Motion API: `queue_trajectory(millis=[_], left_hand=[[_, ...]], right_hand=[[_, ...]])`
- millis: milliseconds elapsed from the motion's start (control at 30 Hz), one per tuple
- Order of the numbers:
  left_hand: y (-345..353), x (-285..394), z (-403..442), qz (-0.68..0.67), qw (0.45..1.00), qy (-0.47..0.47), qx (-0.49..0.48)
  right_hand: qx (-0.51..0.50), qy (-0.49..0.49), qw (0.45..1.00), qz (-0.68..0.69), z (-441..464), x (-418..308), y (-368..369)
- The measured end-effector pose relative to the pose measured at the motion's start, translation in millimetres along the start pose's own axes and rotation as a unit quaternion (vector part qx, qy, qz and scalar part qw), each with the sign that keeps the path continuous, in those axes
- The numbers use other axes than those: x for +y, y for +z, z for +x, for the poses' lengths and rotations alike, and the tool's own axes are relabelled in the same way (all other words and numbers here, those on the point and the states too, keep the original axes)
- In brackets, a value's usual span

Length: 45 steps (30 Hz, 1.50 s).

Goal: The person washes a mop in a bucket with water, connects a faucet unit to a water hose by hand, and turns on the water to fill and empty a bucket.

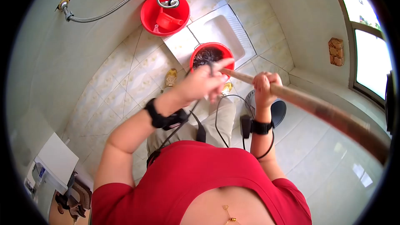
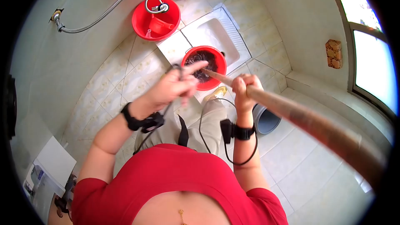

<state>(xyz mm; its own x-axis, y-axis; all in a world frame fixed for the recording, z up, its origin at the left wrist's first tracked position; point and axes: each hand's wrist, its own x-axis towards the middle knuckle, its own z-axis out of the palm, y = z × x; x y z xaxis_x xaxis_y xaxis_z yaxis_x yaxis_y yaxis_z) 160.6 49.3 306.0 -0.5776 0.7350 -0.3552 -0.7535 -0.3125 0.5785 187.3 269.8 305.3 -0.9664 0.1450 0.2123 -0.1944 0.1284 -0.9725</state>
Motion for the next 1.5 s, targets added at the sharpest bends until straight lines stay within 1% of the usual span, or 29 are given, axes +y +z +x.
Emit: queue_trajectory(millis=[33,100,133,167,233,333,400,433,500,533,600,633,667,700,733,767,800,867,900,933,967,1033,1067,1200,1267,1367,1400,1433,1500], left_hand=[[-1,-41,28,0.121,0.992,0.022,-0.015],[8,-96,60,0.228,0.973,0.025,-0.009],[10,-120,70,0.374,0.923,0.095,0.001],[14,-132,78,0.376,0.921,0.099,-0.001],[35,-149,86,0.448,0.879,0.156,-0.056],[84,-103,77,0.462,0.863,0.199,-0.057],[110,-93,82,0.428,0.814,0.393,0.012],[119,-87,82,0.427,0.813,0.396,0.012],[138,-80,79,0.369,0.874,0.316,0.011],[144,-77,77,0.325,0.843,0.422,0.076],[149,-69,75,0.321,0.85,0.414,0.061],[150,-63,77,0.319,0.858,0.4,0.043],[150,-60,81,0.307,0.854,0.416,0.065],[147,-57,85,0.306,0.854,0.415,0.066],[140,-54,88,0.351,0.856,0.378,0.034],[134,-51,92,0.395,0.853,0.342,0.0],[127,-52,99,0.398,0.856,0.33,-0.001],[107,-67,120,0.403,0.858,0.318,0.003],[94,-84,132,0.41,0.85,0.329,0.037],[84,-92,140,0.372,0.873,0.309,0.061],[78,-93,142,0.378,0.873,0.302,0.067],[69,-97,149,0.37,0.829,0.377,0.184],[69,-102,152,0.345,0.855,0.347,0.172],[46,-147,184,0.351,0.842,0.358,0.199],[23,-172,200,0.395,0.839,0.352,0.127],[16,-189,224,0.354,0.857,0.353,0.126],[22,-171,228,0.368,0.845,0.371,0.118],[24,-175,233,0.387,0.818,0.402,0.139],[25,-179,230,0.385,0.837,0.377,0.098]], right_hand=[[-0.042,0.002,0.998,-0.047,-9,-13,-9],[-0.014,-0.005,0.999,-0.044,-17,-43,-32],[0.016,-0.011,0.999,-0.03,-13,-66,-40],[0.047,-0.023,0.999,-0.015,-4,-90,-44],[0.017,-0.04,0.999,0.014,9,-134,-54],[0.038,-0.055,0.998,0.022,22,-207,-44],[0.021,-0.059,0.997,0.049,28,-248,-35],[0.007,-0.061,0.996,0.066,31,-265,-31],[0.004,-0.08,0.995,0.059,32,-289,-28],[-0.005,-0.08,0.995,0.067,32,-299,-28],[0.076,-0.117,0.99,0.03,31,-307,-20],[0.112,-0.146,0.983,0.004,32,-306,-15],[0.11,-0.146,0.983,0.004,37,-305,-19],[0.016,-0.14,0.989,0.035,42,-301,-29],[-0.077,-0.132,0.986,0.067,48,-294,-39],[-0.153,-0.122,0.974,0.117,57,-277,-49],[-0.287,-0.085,0.937,0.182,71,-258,-53],[-0.325,-0.075,0.933,0.137,80,-232,-53],[-0.345,-0.071,0.929,0.114,84,-220,-53],[-0.258,-0.079,0.958,0.094,76,-199,-46],[-0.206,-0.076,0.973,0.066,71,-179,-43],[-0.119,-0.055,0.991,0.01,57,-138,-33],[-0.094,-0.036,0.995,0.006,50,-117,-33],[-0.02,-0.046,0.998,0.03,28,-45,-42],[0.012,-0.05,0.998,0.046,19,-19,-48],[0.053,-0.059,0.995,0.065,29,0,-64],[0.065,-0.059,0.993,0.074,37,4,-69],[0.092,-0.039,0.993,0.056,39,2,-73],[0.075,-0.047,0.994,0.064,26,-1,-77]])
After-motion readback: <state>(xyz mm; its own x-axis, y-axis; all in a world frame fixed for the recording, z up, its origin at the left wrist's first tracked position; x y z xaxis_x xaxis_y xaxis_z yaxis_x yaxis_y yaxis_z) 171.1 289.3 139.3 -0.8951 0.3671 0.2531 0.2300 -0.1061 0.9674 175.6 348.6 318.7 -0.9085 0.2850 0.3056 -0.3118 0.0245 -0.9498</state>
